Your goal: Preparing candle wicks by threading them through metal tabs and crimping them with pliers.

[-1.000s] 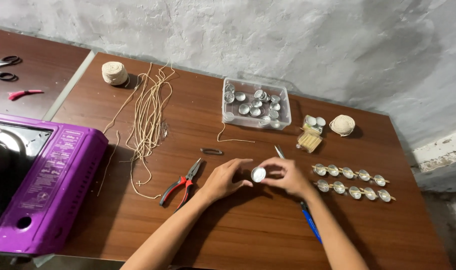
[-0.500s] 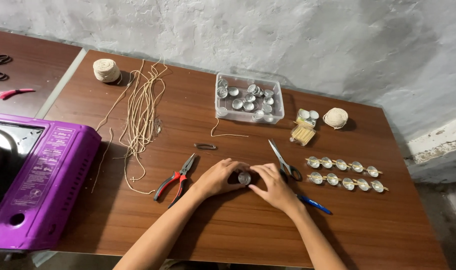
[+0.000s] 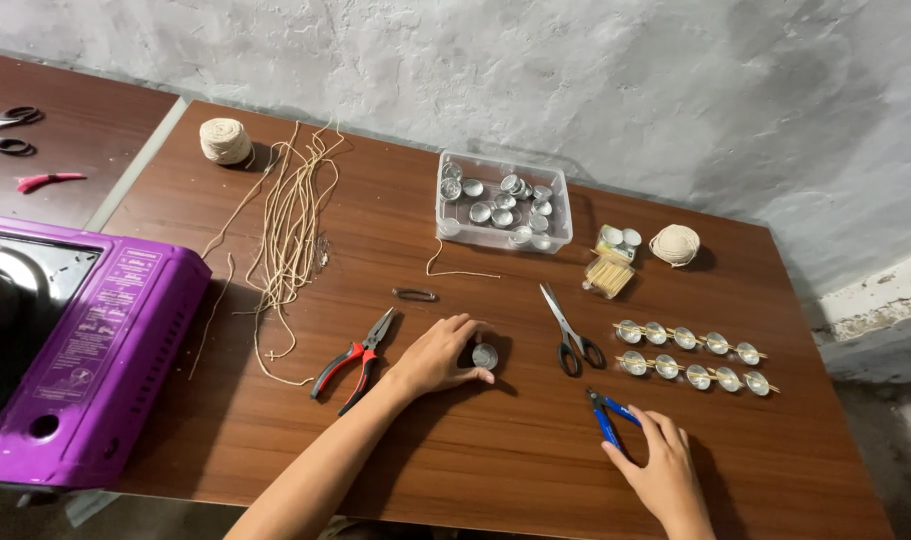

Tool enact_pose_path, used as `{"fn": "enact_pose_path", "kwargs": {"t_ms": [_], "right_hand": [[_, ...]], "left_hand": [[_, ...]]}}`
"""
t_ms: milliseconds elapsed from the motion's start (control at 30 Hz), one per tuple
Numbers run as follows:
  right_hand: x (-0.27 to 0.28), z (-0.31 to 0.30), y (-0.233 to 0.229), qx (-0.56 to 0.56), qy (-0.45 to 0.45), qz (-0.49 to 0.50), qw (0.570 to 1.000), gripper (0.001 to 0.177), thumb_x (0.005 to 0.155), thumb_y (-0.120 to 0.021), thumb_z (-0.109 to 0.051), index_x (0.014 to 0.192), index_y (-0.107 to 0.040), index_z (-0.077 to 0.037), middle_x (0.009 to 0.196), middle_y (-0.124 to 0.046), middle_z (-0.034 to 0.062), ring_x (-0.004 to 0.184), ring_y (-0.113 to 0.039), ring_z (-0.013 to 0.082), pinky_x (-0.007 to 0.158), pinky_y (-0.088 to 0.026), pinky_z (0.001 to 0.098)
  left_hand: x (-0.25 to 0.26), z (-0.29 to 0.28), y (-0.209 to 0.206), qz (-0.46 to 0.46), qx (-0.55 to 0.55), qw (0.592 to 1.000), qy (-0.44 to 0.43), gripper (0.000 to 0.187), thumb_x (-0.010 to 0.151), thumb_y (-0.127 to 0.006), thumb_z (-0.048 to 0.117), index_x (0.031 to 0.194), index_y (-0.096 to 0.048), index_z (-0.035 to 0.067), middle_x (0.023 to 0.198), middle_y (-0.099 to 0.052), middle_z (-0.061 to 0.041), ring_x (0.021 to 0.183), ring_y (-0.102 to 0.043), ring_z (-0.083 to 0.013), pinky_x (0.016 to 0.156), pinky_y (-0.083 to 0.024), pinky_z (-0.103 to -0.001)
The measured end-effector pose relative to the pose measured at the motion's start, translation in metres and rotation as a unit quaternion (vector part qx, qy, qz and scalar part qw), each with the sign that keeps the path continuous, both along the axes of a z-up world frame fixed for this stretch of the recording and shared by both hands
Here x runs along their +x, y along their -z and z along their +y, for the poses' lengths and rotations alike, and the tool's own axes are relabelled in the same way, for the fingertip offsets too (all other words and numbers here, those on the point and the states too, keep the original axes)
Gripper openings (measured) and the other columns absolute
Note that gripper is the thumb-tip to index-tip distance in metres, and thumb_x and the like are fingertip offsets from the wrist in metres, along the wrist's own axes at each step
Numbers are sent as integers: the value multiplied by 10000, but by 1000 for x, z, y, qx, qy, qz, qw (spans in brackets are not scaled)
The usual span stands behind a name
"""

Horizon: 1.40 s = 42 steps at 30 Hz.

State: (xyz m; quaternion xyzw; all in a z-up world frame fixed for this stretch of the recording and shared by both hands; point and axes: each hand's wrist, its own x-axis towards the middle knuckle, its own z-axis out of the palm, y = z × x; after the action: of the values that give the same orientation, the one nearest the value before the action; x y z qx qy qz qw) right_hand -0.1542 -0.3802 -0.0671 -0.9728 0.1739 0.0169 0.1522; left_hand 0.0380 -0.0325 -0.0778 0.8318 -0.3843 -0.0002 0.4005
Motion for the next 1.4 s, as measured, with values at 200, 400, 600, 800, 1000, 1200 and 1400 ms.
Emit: {"fn": "enact_pose_path", "kwargs": {"t_ms": [200, 400, 600, 800, 1000, 1200, 1400], "right_hand": [[5, 10, 4, -112, 2, -32, 993, 813, 771, -690, -659, 1404, -575, -162, 1358, -562, 33, 1190, -573, 334, 998, -528, 480], [44, 42, -24, -90, -102, -86, 987, 611, 859, -682, -507, 1350, -607, -151, 1354, -614, 37, 1223, -556, 279, 1063, -485, 456], [103, 58, -30, -73, -173, -156, 970, 371, 961, -603, -237, 1281, -631, -53, 1234, -621, 87, 1162, -556, 290, 1010, -480, 442], [155, 26, 28, -126, -135, -91, 979, 493, 873, -677, -322, 1297, -627, -75, 1148, -667, 141, 1131, -672, 331, 973, -553, 416], [155, 49, -11, -95, -143, -14, 985, 501, 762, -854, -307, 1167, -746, -34, 1026, -678, 175, 1022, -717, 367, 882, -585, 423], [172, 31, 0, -40, -166, -18, 985, 522, 667, -921, -324, 1067, -777, -21, 898, -741, 150, 950, -745, 348, 831, -605, 414], [169, 29, -7, 301, -166, -111, 932, 626, 728, -897, -75, 1277, -618, 43, 1183, -571, 264, 912, -735, 362, 800, -621, 388]], "left_hand": [[2, 6, -11, -94, -35, 993, -54, 237, 946, -685, 321, 1077, -589, 148, 944, -617, -69, 815, -618, -318, 716, -489, -440], [27, 53, -18, -276, 90, 925, -247, 281, 770, -786, 252, 990, -634, 165, 922, -575, -64, 842, -555, -304, 723, -463, -431], [47, 72, 12, -223, 100, 924, -295, 260, 875, -701, 299, 1116, -691, 202, 1040, -646, -19, 961, -564, -302, 803, -463, -439], [83, 27, 20, -288, 135, 912, -259, 265, 797, -770, 297, 1047, -689, 260, 1007, -651, 17, 975, -625, -198, 798, -504, -326], [127, -44, 47, -279, 173, 905, -270, 377, 720, -838, 414, 1006, -712, 202, 973, -662, -31, 952, -610, -251, 803, -464, -351], [154, -54, 74, -345, 151, 877, -298, 166, 857, -725, 295, 874, -688, 135, 872, -652, -70, 908, -615, -251, 803, -436, -343], [113, -35, -5, -129, -64, 974, -176, 56, 962, -595, 127, 1003, -558, 121, 857, -653, -141, 773, -687, -424, 708, -539, -474]]}}
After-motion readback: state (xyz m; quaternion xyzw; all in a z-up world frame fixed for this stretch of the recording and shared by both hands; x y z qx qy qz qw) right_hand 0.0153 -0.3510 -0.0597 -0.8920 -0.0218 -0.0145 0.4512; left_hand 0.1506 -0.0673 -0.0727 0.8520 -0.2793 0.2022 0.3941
